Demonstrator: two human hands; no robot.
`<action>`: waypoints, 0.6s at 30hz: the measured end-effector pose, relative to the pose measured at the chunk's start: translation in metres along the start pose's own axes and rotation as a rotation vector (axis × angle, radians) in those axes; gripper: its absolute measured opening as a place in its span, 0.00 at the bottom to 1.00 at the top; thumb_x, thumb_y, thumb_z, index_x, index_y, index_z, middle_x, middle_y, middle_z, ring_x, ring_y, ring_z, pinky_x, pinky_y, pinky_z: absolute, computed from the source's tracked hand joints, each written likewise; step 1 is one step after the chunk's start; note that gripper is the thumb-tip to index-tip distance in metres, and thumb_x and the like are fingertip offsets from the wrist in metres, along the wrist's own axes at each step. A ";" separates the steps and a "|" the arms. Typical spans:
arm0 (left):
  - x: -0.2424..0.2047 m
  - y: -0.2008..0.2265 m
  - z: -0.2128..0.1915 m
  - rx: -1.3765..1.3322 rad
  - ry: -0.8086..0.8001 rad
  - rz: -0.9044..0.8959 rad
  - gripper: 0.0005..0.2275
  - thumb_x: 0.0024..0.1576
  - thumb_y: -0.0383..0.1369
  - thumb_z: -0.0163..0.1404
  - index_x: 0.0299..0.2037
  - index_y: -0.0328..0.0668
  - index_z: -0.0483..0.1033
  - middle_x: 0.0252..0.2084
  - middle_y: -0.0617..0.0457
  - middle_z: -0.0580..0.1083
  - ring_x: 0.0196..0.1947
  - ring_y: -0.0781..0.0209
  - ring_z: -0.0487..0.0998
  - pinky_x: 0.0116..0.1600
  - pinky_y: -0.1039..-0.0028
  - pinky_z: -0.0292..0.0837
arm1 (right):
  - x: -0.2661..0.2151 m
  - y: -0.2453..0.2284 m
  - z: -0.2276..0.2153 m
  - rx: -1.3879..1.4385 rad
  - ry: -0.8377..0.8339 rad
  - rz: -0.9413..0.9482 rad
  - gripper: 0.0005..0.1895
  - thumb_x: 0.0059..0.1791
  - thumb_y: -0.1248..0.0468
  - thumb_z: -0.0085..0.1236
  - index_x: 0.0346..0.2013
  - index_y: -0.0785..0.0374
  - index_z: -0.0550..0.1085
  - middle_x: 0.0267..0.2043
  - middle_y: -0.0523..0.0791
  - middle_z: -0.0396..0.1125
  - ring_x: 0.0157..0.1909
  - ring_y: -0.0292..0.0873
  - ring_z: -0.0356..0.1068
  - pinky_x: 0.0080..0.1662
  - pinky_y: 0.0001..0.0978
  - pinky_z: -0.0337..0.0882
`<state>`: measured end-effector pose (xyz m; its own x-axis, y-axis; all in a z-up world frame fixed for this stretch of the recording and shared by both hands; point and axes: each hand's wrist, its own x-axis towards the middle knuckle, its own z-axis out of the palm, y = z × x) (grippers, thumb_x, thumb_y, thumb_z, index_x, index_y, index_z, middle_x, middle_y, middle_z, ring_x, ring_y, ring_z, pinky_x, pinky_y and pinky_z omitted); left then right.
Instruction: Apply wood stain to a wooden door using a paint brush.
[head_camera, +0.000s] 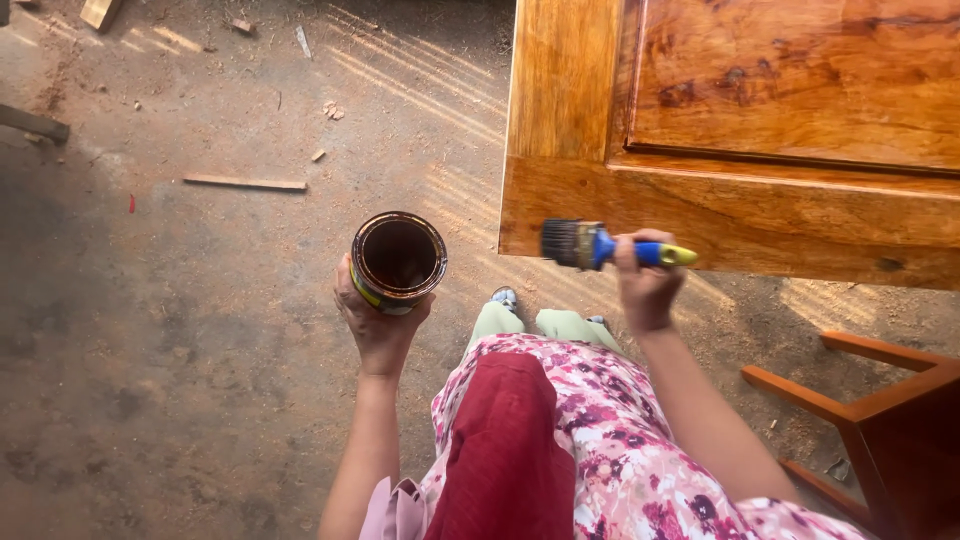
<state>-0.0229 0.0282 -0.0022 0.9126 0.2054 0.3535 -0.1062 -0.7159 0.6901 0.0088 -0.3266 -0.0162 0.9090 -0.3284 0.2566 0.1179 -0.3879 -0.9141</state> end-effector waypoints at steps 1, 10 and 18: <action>-0.004 -0.002 -0.001 0.006 0.000 -0.005 0.52 0.42 0.42 0.71 0.72 0.49 0.43 0.68 0.45 0.57 0.70 0.42 0.59 0.73 0.50 0.59 | 0.001 -0.009 -0.005 0.003 -0.006 0.004 0.07 0.56 0.62 0.58 0.38 0.62 0.70 0.35 0.46 0.70 0.35 0.40 0.75 0.37 0.31 0.83; 0.001 0.005 0.003 -0.064 -0.040 -0.026 0.54 0.40 0.39 0.72 0.73 0.47 0.44 0.69 0.44 0.57 0.71 0.40 0.58 0.74 0.50 0.58 | -0.010 -0.022 0.038 0.202 -0.065 -0.136 0.08 0.58 0.62 0.57 0.42 0.62 0.69 0.37 0.48 0.72 0.39 0.41 0.75 0.39 0.28 0.81; -0.003 0.001 0.003 -0.076 -0.050 -0.039 0.53 0.41 0.39 0.72 0.73 0.51 0.43 0.69 0.46 0.57 0.71 0.43 0.58 0.74 0.51 0.59 | -0.006 -0.050 0.024 0.073 -0.094 -0.128 0.07 0.58 0.64 0.57 0.40 0.63 0.69 0.35 0.48 0.71 0.36 0.41 0.76 0.36 0.26 0.82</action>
<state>-0.0245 0.0248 -0.0045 0.9349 0.1976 0.2949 -0.0980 -0.6547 0.7495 0.0066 -0.2845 0.0208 0.9177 -0.1966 0.3452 0.2610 -0.3568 -0.8970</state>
